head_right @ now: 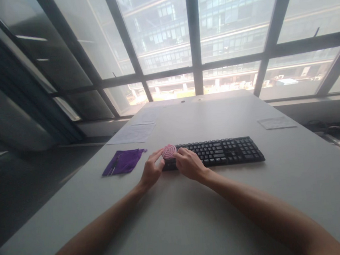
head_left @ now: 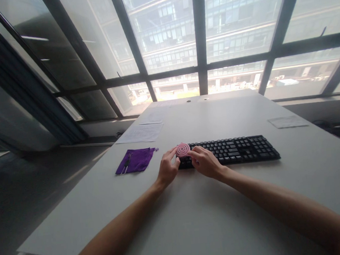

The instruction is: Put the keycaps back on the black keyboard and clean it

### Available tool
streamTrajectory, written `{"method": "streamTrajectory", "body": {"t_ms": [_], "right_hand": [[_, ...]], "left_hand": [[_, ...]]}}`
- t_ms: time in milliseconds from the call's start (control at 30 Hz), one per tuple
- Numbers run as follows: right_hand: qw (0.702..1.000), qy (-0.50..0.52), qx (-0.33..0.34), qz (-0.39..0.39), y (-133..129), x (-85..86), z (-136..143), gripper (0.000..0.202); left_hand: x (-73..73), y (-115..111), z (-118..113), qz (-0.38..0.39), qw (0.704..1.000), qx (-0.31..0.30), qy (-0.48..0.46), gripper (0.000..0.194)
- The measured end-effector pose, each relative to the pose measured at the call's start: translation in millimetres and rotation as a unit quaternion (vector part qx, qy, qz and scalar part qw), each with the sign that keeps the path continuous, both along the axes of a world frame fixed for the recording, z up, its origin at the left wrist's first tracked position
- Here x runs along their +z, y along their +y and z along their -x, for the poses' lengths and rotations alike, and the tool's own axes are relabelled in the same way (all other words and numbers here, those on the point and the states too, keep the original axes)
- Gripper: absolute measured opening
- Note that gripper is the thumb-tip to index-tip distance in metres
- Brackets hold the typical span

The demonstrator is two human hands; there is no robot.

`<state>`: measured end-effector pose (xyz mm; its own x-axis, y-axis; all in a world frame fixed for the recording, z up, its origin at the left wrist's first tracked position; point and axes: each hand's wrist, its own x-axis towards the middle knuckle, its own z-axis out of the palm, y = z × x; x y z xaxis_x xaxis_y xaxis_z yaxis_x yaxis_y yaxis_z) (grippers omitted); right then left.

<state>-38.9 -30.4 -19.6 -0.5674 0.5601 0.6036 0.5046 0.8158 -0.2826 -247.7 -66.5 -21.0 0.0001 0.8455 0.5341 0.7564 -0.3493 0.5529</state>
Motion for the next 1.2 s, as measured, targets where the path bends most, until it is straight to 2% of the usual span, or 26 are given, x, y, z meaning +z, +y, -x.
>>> {"method": "streamTrajectory", "body": {"t_ms": [567, 833, 1067, 1200], "right_hand": [[1.0, -0.013, -0.009, -0.01, 0.8, -0.7, -0.5, 0.027], [1.0, -0.018, 0.013, -0.018, 0.3, -1.9, -1.3, 0.028], [0.998, -0.051, -0.025, -0.02, 1.4, 0.5, -3.8, 0.031], [0.999, -0.037, -0.012, -0.021, 2.0, -0.3, -3.6, 0.032]], "left_hand": [[3.1, -2.5, -0.5, -0.006, 1.0, -0.004, 0.007, 0.043], [6.9, -2.4, 2.0, -0.032, 0.999, 0.015, -0.019, 0.033], [6.7, -2.1, 1.8, -0.023, 0.999, 0.014, -0.03, 0.034], [7.8, -3.4, 2.1, -0.035, 0.999, 0.026, -0.032, 0.033]]}}
